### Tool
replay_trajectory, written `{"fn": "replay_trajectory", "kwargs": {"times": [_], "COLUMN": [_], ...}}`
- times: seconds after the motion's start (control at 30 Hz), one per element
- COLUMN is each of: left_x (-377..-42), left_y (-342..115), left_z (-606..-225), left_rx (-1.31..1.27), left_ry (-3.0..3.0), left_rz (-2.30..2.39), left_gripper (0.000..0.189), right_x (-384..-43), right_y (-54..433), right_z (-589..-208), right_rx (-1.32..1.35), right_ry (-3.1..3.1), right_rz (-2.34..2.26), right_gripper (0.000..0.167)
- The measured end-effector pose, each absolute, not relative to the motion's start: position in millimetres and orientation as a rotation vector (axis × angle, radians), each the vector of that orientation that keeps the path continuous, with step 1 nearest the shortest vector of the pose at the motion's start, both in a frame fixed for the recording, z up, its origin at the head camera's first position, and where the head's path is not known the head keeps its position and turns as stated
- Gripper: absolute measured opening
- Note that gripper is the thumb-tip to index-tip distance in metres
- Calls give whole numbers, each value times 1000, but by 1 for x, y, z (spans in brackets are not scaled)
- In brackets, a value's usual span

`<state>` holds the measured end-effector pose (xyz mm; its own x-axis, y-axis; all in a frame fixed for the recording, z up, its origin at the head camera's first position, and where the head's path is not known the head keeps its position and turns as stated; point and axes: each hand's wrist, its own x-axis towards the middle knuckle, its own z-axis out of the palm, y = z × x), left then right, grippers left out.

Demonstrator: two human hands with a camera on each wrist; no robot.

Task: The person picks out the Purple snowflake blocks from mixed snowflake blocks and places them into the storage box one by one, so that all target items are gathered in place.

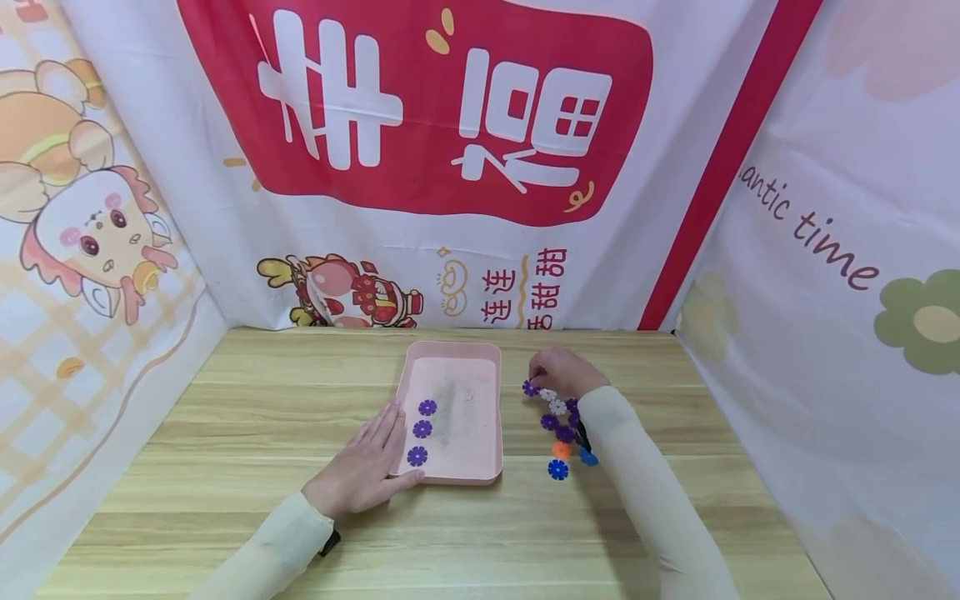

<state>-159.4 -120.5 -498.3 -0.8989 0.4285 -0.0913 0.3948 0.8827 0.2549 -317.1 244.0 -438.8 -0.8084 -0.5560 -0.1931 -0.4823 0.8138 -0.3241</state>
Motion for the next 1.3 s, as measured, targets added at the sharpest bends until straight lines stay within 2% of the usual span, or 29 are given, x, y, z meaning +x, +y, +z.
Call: {"fn": "replay_trajectory", "kwargs": {"times": [0.27,0.57,0.93,1.3], "left_x": [-159,-158,-156,-159], "left_y": [-122,-123,-123,-122], "left_z": [-498,-500,-498,-499], "left_rx": [637,653,643,645], "left_ry": [2906,2912,2916,2914], "left_rz": [356,353,394,351], "left_gripper": [101,101,101,102], "right_x": [-321,-325,-332,-338], "right_y": [225,190,143,108], "right_z": [-419,-407,-413,-428], "right_rx": [-957,-994,-1046,-953], "right_ry": [2745,2736,2748,2726], "right_rz": [-438,-440,-418,-484], "right_gripper": [10,11,10,11]}}
